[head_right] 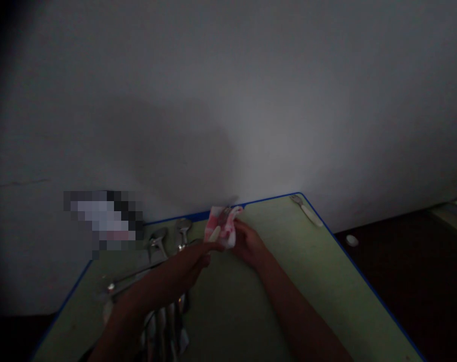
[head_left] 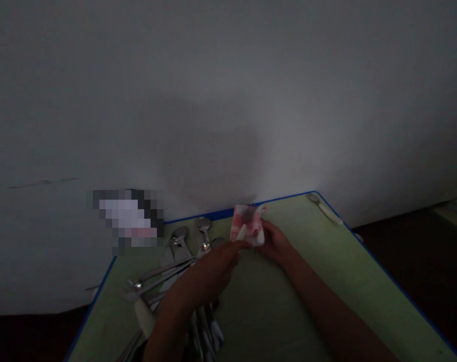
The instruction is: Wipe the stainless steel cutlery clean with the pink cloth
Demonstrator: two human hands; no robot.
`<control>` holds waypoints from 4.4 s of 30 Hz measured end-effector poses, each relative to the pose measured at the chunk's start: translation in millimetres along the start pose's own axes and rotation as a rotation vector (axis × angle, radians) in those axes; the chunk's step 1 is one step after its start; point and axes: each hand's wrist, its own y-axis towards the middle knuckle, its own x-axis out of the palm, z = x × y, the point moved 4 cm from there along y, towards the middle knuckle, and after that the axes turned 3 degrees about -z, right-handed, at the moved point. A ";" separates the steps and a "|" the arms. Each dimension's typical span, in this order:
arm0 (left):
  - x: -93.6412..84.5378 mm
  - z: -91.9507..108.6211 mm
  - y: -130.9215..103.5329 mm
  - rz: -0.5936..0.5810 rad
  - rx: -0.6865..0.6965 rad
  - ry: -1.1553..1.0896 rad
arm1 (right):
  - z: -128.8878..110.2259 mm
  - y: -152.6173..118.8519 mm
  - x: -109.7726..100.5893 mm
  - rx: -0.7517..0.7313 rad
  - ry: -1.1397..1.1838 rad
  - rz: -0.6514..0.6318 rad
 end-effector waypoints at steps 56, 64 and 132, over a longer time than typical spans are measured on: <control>-13.7 -26.6 3.8 0.178 -0.185 0.159 | 10.7 -1.6 -1.3 -0.065 -0.402 0.018; -30.7 -34.6 8.5 0.515 -0.255 -0.111 | 10.7 -5.7 5.4 -0.066 -0.848 -0.151; -50.3 -66.2 -2.4 1.234 0.337 -1.746 | -23.7 -17.5 7.2 -0.672 -2.291 -0.296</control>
